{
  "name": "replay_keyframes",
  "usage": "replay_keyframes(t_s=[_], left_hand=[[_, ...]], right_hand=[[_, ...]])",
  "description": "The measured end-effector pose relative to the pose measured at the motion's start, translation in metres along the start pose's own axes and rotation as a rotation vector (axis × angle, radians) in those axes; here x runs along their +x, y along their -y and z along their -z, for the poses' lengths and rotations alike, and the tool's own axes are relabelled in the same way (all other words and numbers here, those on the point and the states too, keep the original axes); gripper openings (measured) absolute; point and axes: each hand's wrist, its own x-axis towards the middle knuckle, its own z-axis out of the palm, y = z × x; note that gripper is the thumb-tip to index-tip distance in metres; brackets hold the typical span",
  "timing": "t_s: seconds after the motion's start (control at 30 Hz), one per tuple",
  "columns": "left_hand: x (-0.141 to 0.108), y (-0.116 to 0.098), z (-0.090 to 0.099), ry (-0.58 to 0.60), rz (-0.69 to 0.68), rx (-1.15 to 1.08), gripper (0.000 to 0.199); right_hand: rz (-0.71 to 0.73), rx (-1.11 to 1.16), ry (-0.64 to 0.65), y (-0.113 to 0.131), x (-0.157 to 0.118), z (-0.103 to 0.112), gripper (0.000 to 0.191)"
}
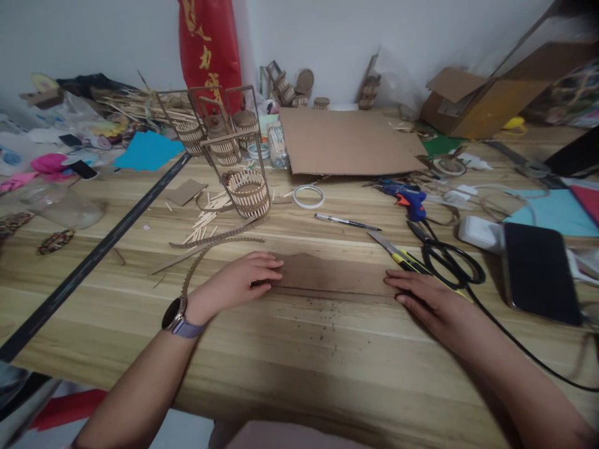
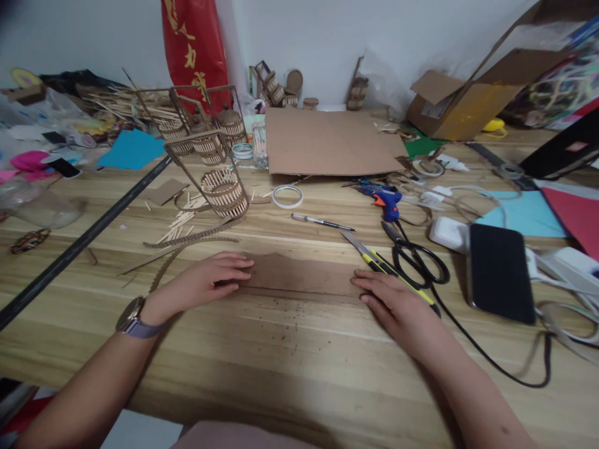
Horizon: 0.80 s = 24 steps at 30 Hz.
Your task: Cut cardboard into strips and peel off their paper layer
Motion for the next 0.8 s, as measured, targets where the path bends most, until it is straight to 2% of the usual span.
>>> replay_keyframes(t_s=[0.27,0.5,0.8], left_hand=[[-0.0009,-0.0001,0.0020,0.036,0.012,-0.011,0.034],[-0.0009,0.0003,0.0010,0.018,-0.004,-0.015,0.031],[0.0011,-0.0051,0.0003,-0.006,0.020,-0.018,0.033]], right_hand=[[0.014,0.002,0.014,0.0011,-0.0004,0.0037,0.033],[-0.017,0.031,0.009,-0.0045,-0.0040,-0.0012,0.033],[0.034,-0.006,0.000,-0.0025,-0.0013,0.0016,0.031]])
